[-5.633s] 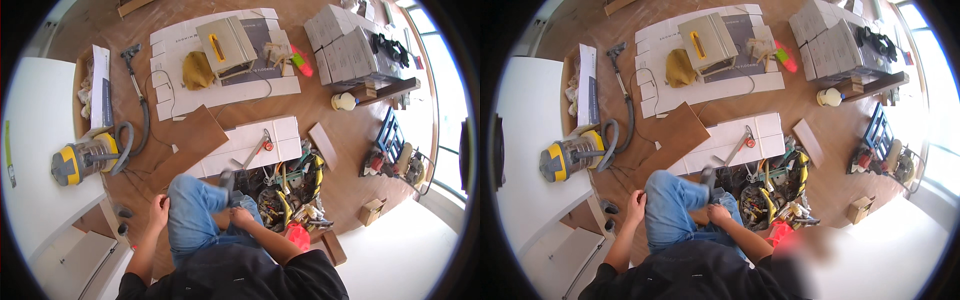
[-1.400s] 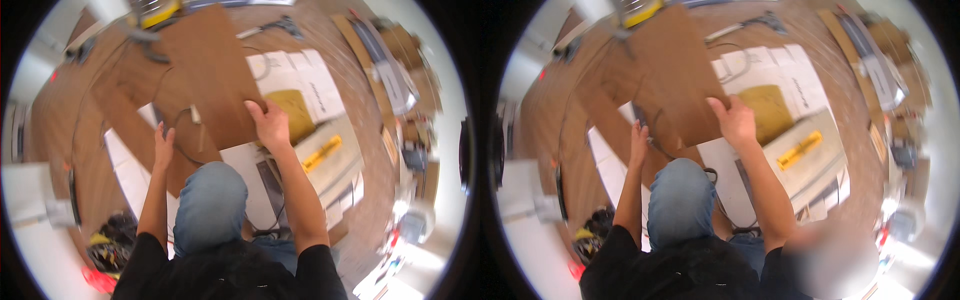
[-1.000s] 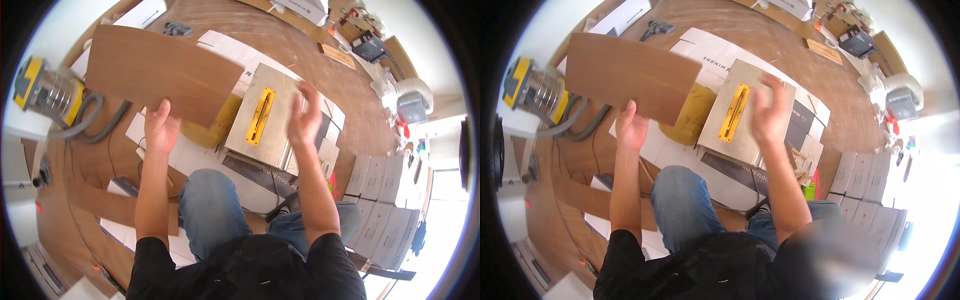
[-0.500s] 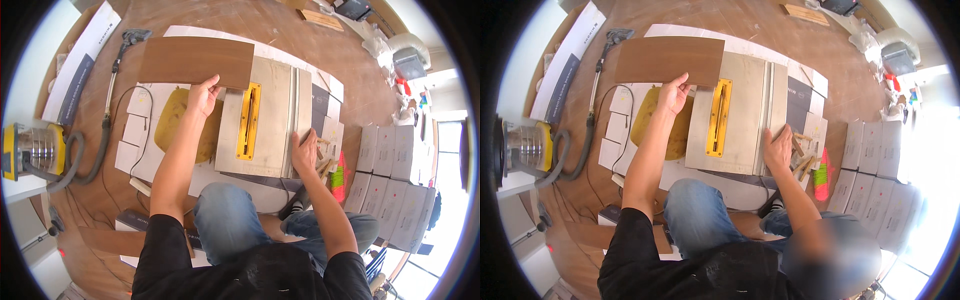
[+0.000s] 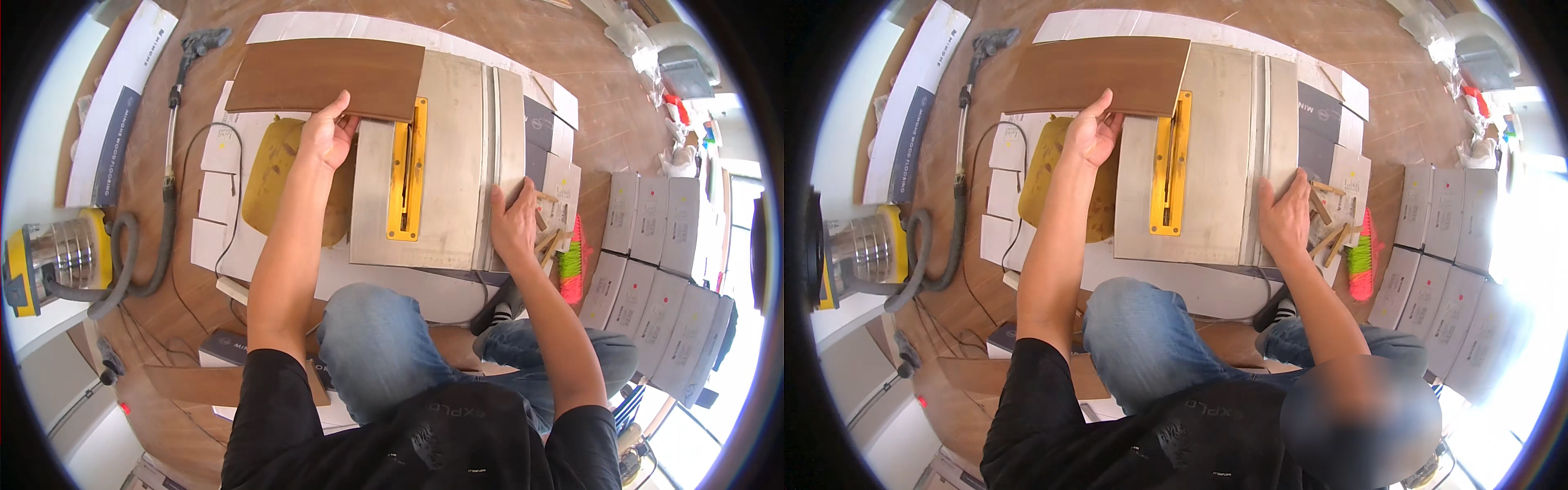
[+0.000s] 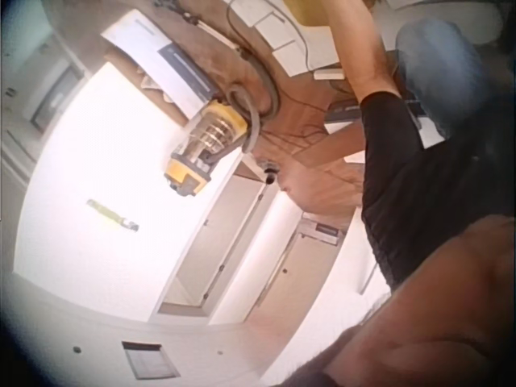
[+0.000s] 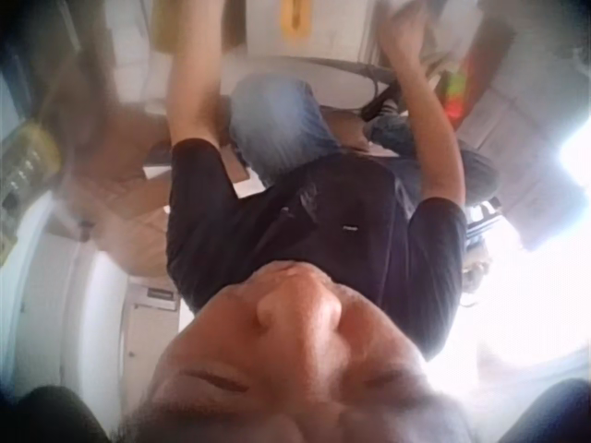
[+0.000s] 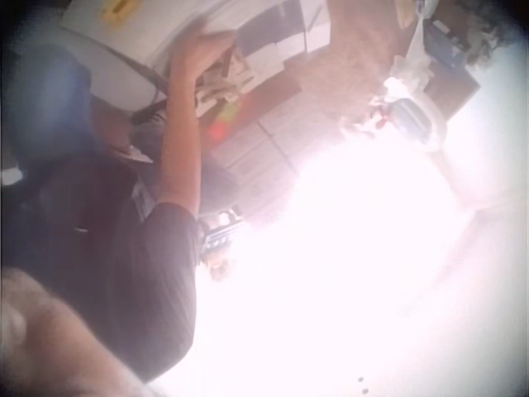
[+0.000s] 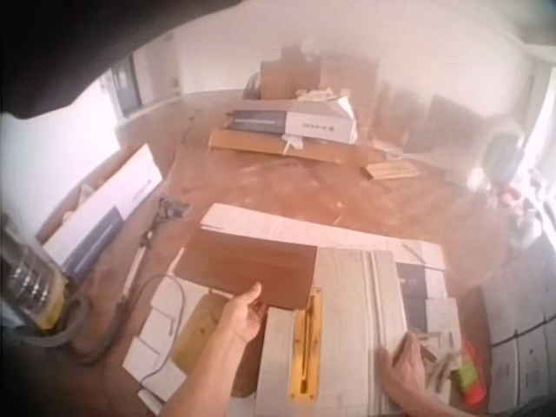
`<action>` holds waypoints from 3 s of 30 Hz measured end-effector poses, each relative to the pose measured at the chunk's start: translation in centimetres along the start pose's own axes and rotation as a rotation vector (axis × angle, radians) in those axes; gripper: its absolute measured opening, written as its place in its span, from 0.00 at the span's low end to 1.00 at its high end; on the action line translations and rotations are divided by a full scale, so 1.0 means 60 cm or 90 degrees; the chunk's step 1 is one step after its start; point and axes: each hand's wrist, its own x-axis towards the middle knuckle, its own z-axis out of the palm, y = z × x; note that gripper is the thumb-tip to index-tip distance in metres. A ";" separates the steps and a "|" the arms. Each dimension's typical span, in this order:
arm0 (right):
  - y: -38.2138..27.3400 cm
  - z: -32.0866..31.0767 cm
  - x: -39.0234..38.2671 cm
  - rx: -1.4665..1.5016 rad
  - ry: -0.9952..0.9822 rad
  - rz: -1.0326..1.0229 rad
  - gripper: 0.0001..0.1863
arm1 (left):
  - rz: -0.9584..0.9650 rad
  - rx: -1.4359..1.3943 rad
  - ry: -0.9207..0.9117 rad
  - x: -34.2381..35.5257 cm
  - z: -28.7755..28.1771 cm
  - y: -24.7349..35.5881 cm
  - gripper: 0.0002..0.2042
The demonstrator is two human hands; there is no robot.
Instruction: The recorder uses a ruler and pencil to measure and mark a wood plank, then uses a table saw to cut the plank to size.
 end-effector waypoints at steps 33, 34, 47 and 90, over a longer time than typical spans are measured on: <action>-0.001 -0.003 -0.002 0.014 0.025 -0.010 0.45 | 0.030 0.095 0.006 -0.027 -0.006 -0.012 0.21; -0.001 -0.003 -0.003 0.015 0.026 -0.009 0.45 | 0.029 0.099 0.012 -0.028 -0.006 -0.012 0.21; -0.012 -0.009 -0.007 0.020 0.006 0.011 0.44 | 0.031 0.102 0.028 -0.046 -0.006 -0.012 0.17; 0.001 0.002 -0.002 -0.012 0.038 -0.016 0.44 | 0.023 0.105 0.025 -0.053 0.008 -0.010 0.18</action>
